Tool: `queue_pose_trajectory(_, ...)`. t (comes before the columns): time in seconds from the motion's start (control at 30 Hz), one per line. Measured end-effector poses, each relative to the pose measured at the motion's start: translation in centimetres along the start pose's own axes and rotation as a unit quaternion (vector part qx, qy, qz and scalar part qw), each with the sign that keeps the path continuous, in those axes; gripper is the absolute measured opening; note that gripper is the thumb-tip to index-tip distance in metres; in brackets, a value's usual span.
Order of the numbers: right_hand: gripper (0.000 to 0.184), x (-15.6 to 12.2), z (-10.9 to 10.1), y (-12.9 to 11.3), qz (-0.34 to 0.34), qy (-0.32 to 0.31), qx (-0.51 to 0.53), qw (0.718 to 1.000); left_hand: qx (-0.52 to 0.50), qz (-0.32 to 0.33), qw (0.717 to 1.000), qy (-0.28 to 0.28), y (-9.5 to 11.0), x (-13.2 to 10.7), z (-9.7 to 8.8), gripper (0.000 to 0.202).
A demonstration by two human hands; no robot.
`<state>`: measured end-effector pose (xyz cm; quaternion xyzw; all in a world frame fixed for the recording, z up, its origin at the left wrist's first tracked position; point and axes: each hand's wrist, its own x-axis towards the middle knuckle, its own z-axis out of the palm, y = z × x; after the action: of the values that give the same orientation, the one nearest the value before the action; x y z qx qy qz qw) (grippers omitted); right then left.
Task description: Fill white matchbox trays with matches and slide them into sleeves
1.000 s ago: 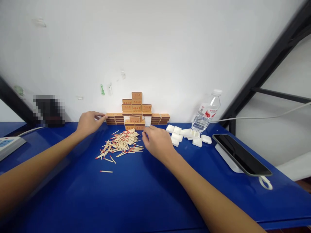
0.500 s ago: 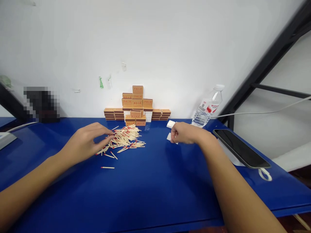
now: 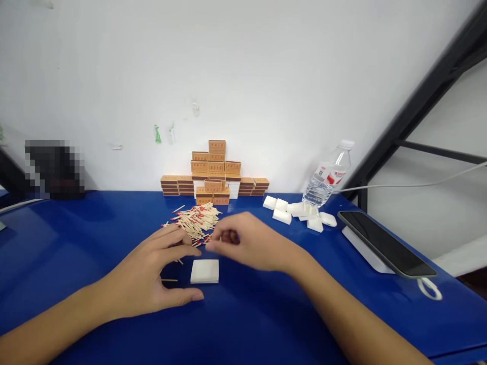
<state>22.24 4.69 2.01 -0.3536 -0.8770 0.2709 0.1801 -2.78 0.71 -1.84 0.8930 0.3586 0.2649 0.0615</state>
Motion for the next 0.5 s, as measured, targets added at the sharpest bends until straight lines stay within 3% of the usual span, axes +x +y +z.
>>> queue_pose_trajectory(0.07, 0.014, 0.4, -0.4, 1.8, 0.006, 0.052, -0.054, 0.997, 0.004, -0.005, 1.0, 0.006, -0.1, -0.1, 0.1, 0.048)
queue_pose_trajectory(0.17, 0.011, 1.0, -0.1, 3.5, -0.006, 0.042, -0.081, 0.996, -0.002, -0.015, 1.0, -0.01, -0.1, -0.2, 0.3, 0.035)
queue_pose_trajectory(0.3, 0.009, 1.3, 0.9, 3.8, -0.003, 0.031, -0.078, 0.996, -0.017, -0.021, 0.999, -0.021, 0.0, -0.2, 0.3, 0.022)
queue_pose_trajectory(0.5, 0.016, 0.8, 1.0, 3.8, 0.038, -0.006, -0.114, 0.993, -0.008, -0.028, 0.999, -0.031, -0.6, 0.1, 0.2, 0.022)
